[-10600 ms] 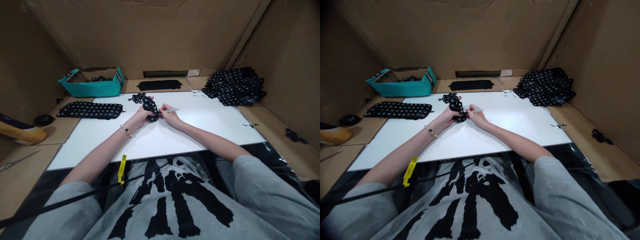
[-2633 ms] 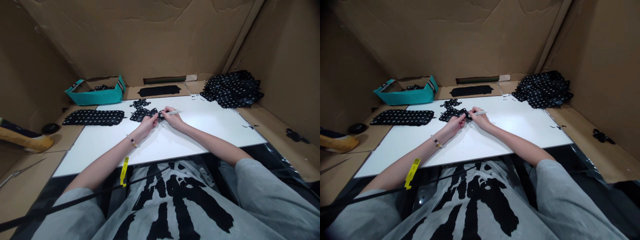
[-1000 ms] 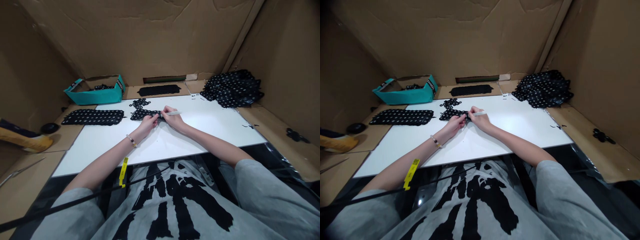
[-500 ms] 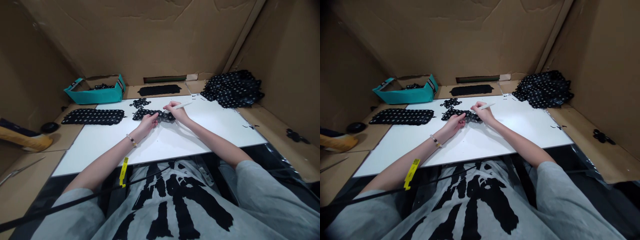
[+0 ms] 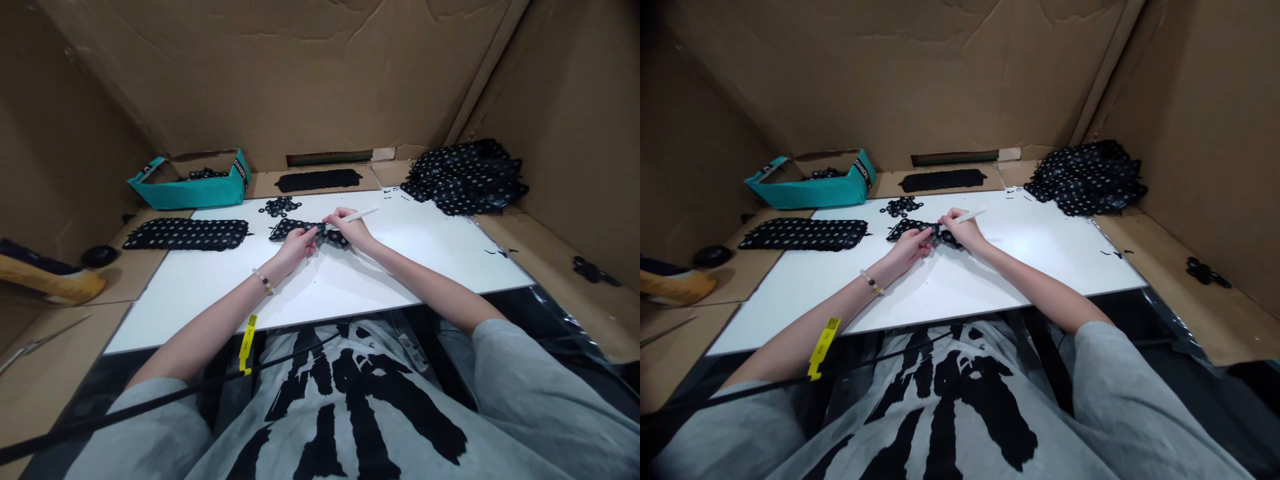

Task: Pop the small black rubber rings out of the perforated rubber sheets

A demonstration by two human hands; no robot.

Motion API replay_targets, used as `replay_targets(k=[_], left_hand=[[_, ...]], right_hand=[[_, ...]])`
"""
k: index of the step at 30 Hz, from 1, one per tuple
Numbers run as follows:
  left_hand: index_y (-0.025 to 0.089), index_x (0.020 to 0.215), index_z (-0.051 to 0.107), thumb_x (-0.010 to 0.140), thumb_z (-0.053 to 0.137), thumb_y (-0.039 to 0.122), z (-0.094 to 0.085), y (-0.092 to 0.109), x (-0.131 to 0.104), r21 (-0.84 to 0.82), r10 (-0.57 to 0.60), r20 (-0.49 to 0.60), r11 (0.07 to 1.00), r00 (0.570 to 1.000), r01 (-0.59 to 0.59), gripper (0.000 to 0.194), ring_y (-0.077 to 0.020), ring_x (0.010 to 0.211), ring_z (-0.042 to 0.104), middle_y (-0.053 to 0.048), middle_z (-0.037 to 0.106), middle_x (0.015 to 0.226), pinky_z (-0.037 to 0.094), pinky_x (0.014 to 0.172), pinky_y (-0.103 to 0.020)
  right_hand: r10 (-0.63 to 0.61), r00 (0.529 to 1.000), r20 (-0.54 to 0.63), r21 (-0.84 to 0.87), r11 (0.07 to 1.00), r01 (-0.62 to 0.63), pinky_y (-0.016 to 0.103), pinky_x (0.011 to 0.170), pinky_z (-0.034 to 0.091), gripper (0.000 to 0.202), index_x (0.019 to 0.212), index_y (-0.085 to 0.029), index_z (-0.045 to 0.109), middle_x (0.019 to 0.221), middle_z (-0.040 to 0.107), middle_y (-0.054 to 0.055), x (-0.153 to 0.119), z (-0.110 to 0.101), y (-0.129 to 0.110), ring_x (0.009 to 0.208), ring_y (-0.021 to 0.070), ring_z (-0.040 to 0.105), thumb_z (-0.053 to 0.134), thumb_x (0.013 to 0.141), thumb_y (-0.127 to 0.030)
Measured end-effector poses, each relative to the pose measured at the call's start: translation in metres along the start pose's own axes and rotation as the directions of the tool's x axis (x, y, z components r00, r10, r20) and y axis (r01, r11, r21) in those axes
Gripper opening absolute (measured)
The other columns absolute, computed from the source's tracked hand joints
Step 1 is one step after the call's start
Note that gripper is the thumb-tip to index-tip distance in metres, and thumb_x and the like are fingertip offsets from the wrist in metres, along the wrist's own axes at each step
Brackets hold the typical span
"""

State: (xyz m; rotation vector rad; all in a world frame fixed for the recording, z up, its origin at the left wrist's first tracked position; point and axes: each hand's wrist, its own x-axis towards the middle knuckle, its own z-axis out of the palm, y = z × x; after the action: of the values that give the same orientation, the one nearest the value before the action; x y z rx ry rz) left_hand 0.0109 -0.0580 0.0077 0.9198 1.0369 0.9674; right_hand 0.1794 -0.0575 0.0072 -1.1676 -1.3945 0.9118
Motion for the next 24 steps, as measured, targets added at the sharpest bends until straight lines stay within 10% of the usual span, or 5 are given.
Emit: replay_targets(k=[12, 24], left_hand=[[0.017, 0.063, 0.046, 0.090, 0.073, 0.018, -0.0063, -0.0018, 0.0009, -0.028, -0.009, 0.055, 1.000, 0.998, 0.011, 0.038, -0.0039, 0.044, 0.038, 0.004, 0.046, 0.053, 0.028, 0.044, -0.016], [0.017, 0.065, 0.049, 0.090, 0.075, 0.027, -0.0041, -0.0020, 0.0016, 0.012, 0.013, 0.063, 1.000, 0.998, -0.014, 0.037, -0.0065, 0.043, 0.042, 0.002, 0.049, 0.052, 0.033, 0.045, -0.018]], right_hand=[[-0.035, 0.999, -0.011, -0.260, 0.965, 0.031, 0.030, 0.069, 0.039, 0.022, 0.069, -0.024, 0.053, 0.067, 0.059, -0.003, -0.0084, 0.0032, -0.0029, 0.071, 0.0171, 0.053, 0.054, 0.086, -0.038], [-0.015, 1.000, -0.017, -0.121, 0.993, 0.013, 0.029, 0.072, 0.042, 0.024, 0.065, -0.023, 0.053, 0.069, 0.063, -0.002, -0.0042, 0.0011, -0.0049, 0.073, 0.0171, 0.057, 0.055, 0.083, -0.038]])
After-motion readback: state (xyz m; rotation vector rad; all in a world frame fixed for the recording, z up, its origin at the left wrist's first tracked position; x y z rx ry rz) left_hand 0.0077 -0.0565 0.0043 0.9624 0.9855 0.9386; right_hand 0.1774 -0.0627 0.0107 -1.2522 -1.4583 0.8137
